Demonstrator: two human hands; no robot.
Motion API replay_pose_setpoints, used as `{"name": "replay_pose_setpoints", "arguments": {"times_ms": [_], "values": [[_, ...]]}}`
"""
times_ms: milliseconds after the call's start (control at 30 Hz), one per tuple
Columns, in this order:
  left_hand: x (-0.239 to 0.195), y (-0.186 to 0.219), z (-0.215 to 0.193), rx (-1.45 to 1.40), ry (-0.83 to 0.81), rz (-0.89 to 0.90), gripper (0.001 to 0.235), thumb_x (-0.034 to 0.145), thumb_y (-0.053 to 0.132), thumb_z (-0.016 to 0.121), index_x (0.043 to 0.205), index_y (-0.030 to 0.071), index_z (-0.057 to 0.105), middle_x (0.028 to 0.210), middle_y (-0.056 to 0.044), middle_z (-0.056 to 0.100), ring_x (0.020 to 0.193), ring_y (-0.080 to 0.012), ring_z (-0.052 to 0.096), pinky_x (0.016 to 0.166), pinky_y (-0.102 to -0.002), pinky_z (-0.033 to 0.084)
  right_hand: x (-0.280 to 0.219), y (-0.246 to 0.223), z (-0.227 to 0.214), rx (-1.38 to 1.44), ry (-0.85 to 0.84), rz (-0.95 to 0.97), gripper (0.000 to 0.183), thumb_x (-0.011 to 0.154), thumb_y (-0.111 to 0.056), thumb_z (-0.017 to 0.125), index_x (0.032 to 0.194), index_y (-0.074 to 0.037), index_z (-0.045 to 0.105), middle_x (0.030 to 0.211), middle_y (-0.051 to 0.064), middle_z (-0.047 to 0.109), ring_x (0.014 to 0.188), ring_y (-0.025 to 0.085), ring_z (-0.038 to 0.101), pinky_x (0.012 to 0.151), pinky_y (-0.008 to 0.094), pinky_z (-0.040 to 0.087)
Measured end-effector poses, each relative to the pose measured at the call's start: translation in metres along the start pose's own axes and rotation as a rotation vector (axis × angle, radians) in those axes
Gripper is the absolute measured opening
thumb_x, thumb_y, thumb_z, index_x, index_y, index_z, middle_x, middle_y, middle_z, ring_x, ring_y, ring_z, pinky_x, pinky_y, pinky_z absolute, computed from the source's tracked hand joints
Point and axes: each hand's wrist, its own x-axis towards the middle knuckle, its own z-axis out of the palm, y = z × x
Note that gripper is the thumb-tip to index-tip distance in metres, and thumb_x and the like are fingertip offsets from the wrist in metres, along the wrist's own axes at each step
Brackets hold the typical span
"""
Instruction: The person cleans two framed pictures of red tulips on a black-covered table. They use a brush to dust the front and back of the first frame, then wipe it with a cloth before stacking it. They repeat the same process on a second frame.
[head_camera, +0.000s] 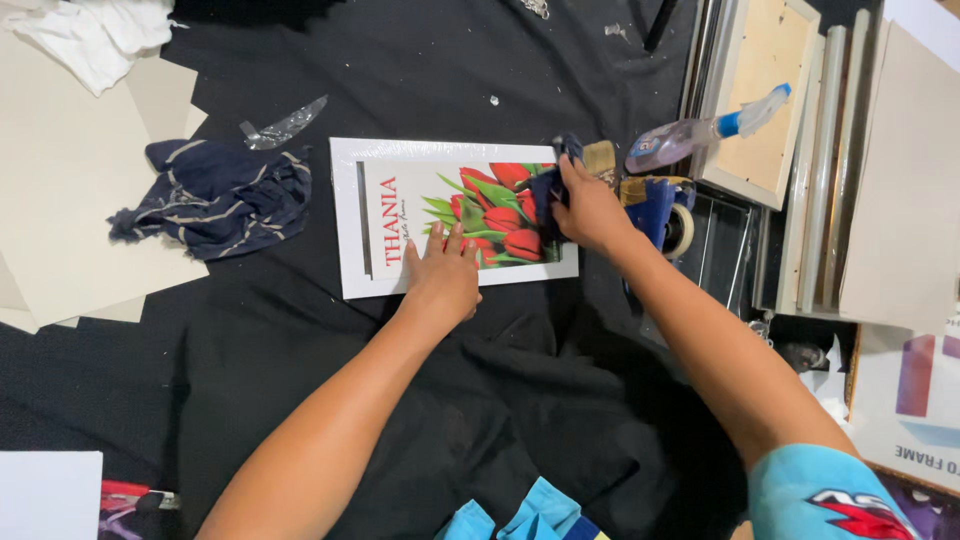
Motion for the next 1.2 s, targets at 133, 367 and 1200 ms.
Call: {"name": "replay_pose_setpoints", "arguments": {"times_ms": [133, 367, 1200], "values": [[-0.008, 0.0, -0.005, -0.029, 0.018, 0.015, 0.09, 0.094, 0.034, 0.072, 0.164, 0.008, 0.023, 0.174, -0.018, 0.004, 0.158, -0.0438, -0.001, 0.118, -0.075, 0.005, -0.02, 0.064, 0.036, -0.145, 0.154, -0.285, 0.05, 0.088, -0.01, 0.062, 0.136, -0.018, 0.068, 0.102, 0.018, 0.076, 0.098, 0.04, 0.073, 0.086, 0.05, 0.058], [-0.022, 0.002, -0.007, 0.012, 0.042, 0.017, 0.092, 0.093, 0.03, 0.074, 0.164, 0.007, 0.02, 0.174, -0.018, 0.003, 0.158, -0.0426, -0.002, 0.12, -0.072, 0.005, -0.035, 0.027, 0.013, 0.058, 0.539, -0.091, 0.027, 0.089, -0.017, 0.071, 0.113, -0.005, 0.077, 0.126, 0.021, 0.057, 0.111, 0.041, 0.064, 0.096, 0.044, 0.054], [-0.015, -0.001, -0.007, -0.004, -0.055, 0.013, 0.099, 0.091, 0.017, 0.072, 0.165, 0.007, 0.008, 0.173, -0.016, -0.01, 0.158, -0.0417, -0.012, 0.119, -0.072, -0.003, -0.072, 0.045, 0.089, -0.133, 0.388, -0.054, 0.018, 0.085, -0.028, 0.069, 0.099, -0.021, 0.08, 0.094, 0.001, 0.068, 0.091, 0.028, 0.072, 0.073, 0.04, 0.061]]}}
